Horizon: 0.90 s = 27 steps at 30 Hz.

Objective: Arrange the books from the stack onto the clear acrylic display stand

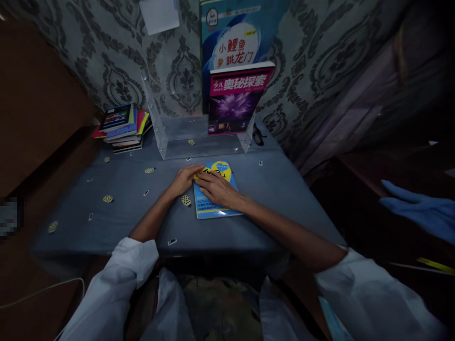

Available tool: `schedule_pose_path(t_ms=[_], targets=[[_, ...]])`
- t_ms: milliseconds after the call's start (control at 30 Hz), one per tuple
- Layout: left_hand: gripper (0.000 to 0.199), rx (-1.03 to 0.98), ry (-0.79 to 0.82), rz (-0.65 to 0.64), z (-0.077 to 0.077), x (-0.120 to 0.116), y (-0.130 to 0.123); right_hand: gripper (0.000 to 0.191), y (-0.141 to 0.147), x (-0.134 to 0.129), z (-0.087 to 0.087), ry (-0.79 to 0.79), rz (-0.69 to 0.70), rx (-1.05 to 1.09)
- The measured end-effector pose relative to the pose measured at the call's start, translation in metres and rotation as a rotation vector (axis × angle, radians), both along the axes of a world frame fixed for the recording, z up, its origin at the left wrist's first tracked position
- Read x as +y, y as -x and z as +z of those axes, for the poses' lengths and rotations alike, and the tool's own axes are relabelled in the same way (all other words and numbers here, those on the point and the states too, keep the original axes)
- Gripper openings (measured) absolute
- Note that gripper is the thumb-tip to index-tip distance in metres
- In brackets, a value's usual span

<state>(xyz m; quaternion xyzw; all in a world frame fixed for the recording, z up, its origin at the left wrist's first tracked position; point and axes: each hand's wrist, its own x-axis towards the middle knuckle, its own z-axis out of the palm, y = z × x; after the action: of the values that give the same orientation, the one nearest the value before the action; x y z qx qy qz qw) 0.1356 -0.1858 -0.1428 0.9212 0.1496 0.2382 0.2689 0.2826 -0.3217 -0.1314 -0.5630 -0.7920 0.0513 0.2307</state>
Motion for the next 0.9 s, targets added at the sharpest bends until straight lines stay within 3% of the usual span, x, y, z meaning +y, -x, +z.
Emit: schedule_pose_path(t_ms=[233,533,667,900], targets=[[0.046,0.017,-0.005,0.014,0.000,-0.002,0.000,0.037,0.027,-0.038,0.000,0.026,0.126,0.015],[0.041,-0.021,-0.039,-0.027,-0.004,-0.003,0.000,0.043,0.060,-0.072,-0.006,0.019,0.131,-0.078],[0.041,-0.034,-0.040,-0.034,-0.006,-0.003,0.000,0.054,0.053,-0.084,-0.008,-0.010,0.031,-0.085],[0.043,-0.039,-0.072,-0.037,-0.007,-0.003,0.000,0.064,0.016,-0.114,-0.015,-0.086,-0.091,-0.063]])
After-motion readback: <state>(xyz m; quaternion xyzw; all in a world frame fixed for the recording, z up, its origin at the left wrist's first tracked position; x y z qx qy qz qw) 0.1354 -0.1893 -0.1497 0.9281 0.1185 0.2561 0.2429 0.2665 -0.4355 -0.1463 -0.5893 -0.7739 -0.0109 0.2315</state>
